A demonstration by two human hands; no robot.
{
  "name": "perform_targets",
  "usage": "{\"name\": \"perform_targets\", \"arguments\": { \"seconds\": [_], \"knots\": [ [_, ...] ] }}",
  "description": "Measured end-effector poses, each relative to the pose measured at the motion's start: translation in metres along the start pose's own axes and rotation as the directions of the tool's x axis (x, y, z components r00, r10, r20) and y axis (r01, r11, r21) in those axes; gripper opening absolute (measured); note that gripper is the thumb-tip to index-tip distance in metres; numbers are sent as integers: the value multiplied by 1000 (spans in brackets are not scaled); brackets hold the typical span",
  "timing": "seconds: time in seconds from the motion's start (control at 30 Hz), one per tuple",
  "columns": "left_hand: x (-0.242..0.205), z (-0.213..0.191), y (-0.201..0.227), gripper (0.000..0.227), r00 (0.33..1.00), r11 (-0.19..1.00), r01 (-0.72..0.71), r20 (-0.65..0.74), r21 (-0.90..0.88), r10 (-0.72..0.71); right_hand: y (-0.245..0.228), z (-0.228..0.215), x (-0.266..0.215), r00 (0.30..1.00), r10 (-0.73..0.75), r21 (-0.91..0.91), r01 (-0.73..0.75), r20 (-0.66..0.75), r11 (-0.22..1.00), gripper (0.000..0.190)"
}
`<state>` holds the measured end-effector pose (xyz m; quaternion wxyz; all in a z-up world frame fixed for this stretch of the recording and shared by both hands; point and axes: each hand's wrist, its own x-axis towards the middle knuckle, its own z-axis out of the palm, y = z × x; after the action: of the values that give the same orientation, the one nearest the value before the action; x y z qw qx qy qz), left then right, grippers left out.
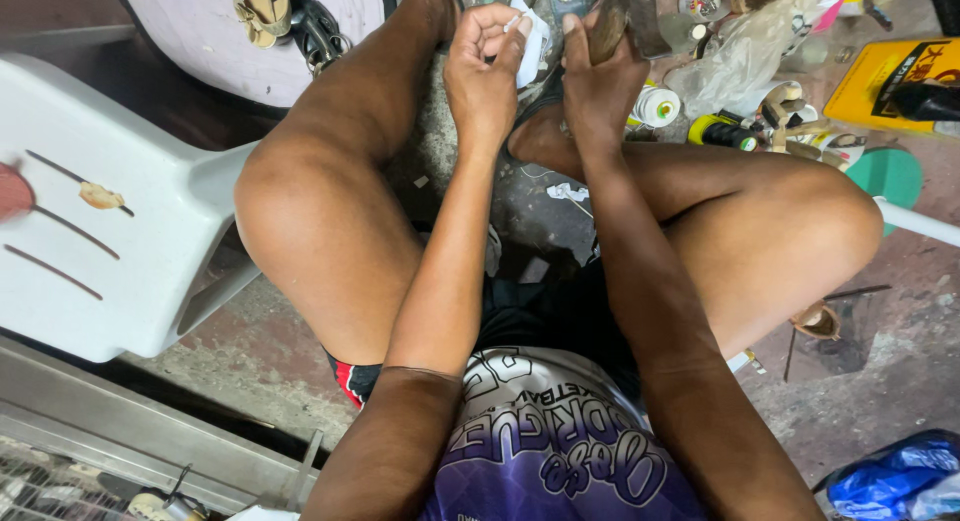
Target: The person sits and uses a hammer and chisel to shape a small shoe part. They then apply glue from a bottle to the part and continue to adjust it with their hands.
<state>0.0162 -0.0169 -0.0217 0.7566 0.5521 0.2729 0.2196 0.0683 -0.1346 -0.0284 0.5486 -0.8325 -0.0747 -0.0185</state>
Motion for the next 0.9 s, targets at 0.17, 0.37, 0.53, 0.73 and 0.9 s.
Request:
{"name": "perform_targets", "arguments": {
  "seconds": [0.17, 0.37, 0.53, 0.73, 0.9],
  "knots": [
    [2, 6, -1, 18, 998, 999, -24, -64, 33, 26, -11, -4, 6, 996, 81, 121, -84, 26, 989, 18],
    [3, 3, 1, 20, 997, 995, -66, -47, -69, 63, -14, -11, 11, 968, 219, 260, -243, 119, 935, 14],
    [6, -2, 3, 21, 1000, 985, 11, -19, -171, -14, -14, -15, 12, 969, 190, 284, -230, 161, 931, 18],
    [4, 1, 2, 19, 999, 993, -24, -33, -115, 20, -19, -28, 13, 946, 181, 438, -288, 270, 852, 21],
    [2, 5, 7, 17, 995, 974, 100, 37, -202, -94, -26, -43, 5, 900, 185, 601, -405, 394, 689, 21]
  ]
}}
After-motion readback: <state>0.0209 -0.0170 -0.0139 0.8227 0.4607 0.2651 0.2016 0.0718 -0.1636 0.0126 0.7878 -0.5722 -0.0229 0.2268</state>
